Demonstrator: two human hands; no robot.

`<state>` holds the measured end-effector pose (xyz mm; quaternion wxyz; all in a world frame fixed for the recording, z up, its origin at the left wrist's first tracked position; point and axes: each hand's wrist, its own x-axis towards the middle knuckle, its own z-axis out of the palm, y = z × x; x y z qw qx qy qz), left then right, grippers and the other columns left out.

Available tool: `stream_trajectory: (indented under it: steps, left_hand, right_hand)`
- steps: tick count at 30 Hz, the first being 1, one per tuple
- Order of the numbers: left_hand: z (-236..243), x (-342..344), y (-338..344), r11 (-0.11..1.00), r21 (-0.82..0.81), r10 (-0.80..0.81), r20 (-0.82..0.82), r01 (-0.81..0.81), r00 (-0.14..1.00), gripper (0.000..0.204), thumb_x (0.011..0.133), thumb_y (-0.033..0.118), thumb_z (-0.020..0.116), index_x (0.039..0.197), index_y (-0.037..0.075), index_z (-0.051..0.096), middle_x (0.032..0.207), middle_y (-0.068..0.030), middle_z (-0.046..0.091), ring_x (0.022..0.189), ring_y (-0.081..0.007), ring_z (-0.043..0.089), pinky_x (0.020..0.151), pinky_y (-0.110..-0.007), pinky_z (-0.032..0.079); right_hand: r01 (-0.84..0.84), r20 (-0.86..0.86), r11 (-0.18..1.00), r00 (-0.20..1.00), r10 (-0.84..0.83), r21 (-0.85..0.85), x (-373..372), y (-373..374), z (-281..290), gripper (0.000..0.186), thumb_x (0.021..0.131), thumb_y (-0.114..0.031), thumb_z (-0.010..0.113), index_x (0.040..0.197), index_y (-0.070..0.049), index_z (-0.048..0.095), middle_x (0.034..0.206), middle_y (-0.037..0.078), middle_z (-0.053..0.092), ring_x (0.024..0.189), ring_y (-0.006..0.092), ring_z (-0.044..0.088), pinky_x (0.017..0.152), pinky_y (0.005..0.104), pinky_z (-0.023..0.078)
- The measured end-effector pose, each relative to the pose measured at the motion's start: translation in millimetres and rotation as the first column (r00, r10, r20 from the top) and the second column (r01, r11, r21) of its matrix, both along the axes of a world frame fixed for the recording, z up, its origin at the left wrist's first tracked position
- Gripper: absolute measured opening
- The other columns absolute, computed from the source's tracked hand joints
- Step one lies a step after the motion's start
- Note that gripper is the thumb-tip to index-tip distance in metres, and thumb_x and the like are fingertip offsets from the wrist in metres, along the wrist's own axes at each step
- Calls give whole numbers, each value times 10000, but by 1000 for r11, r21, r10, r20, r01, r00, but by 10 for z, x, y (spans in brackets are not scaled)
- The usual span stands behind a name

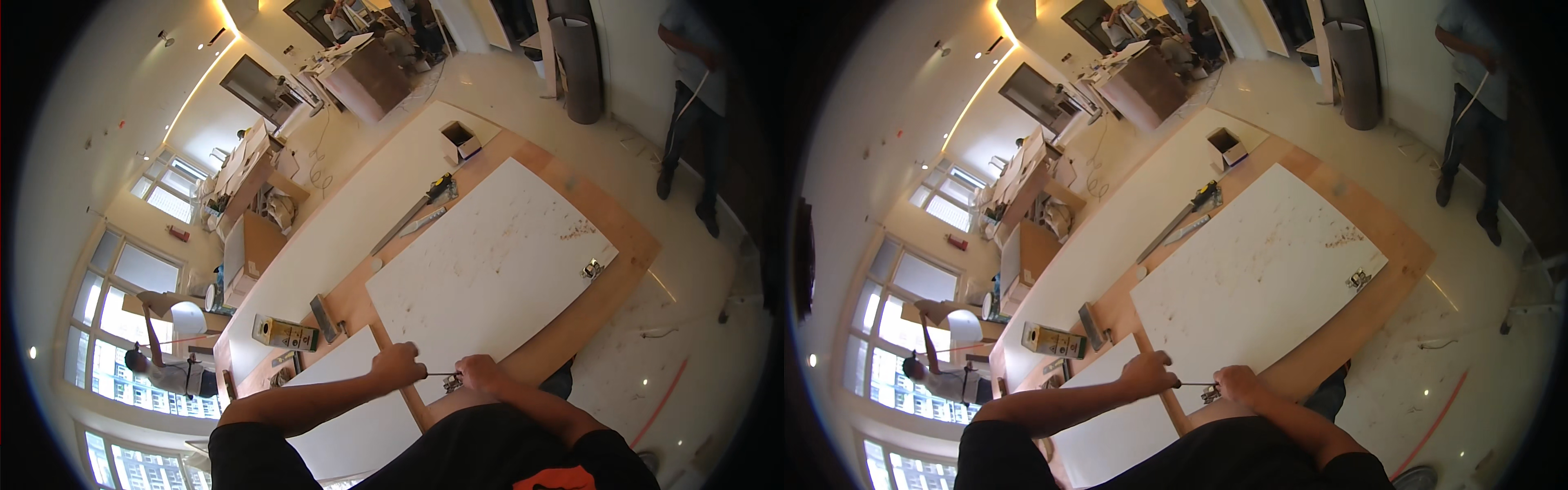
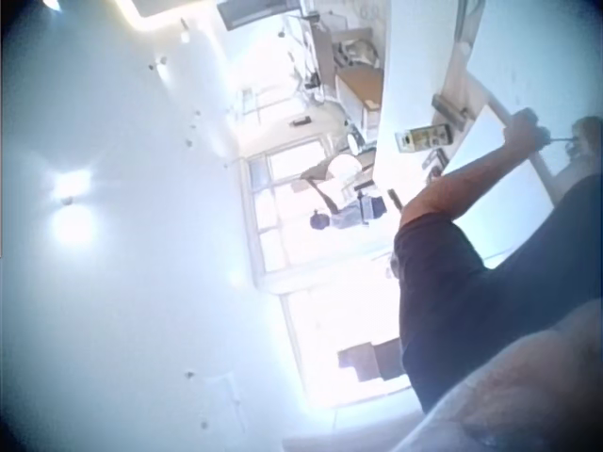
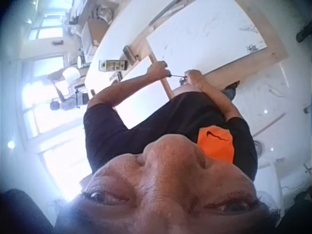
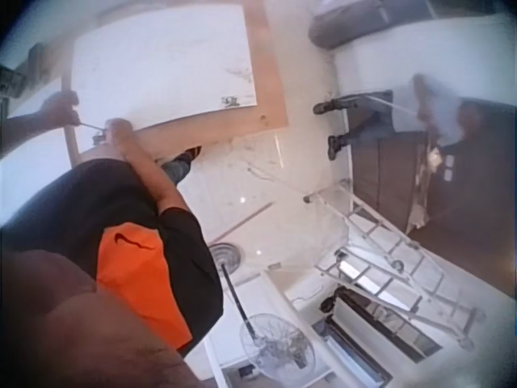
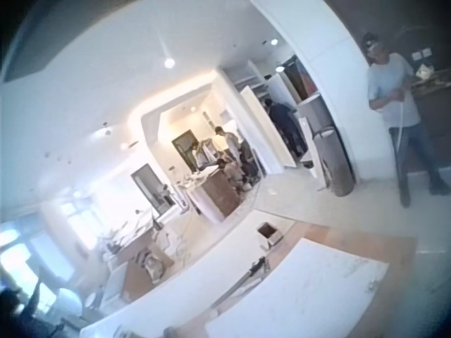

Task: The person uses a screwdriver to tighten and adjust screws on metal hinges attached to a wooden panel.

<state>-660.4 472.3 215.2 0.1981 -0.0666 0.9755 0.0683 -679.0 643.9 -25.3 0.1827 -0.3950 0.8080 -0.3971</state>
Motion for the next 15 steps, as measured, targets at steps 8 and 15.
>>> stream_trajectory:
  steps: [8, 15]
  left_hand:
    - [82, -242, -61, 871, 40, 308, 732, -489, 608, 135, 885, 168, 718, 815, 52, 714, 790, -129, 714, 553, -211, 641, 501, -394, 481]
    - [128, -28, 185, 452, -122, -814, 350, 884, 464, 128, 824, 172, 667, 788, 65, 727, 819, -126, 724, 742, -310, 732, 612, -421, 557]
  right_hand:
    - [99, -83, 989, 991, -108, -114, 72, -1, -53, 129, 855, -197, 685, 847, -69, 704, 903, 154, 723, 842, 365, 717, 752, 492, 572]
    - [-37, -26, 998, 999, 38, 42, 26, 57, -28, 154, 870, -193, 688, 930, -62, 744, 923, 148, 725, 910, 345, 710, 817, 464, 568]
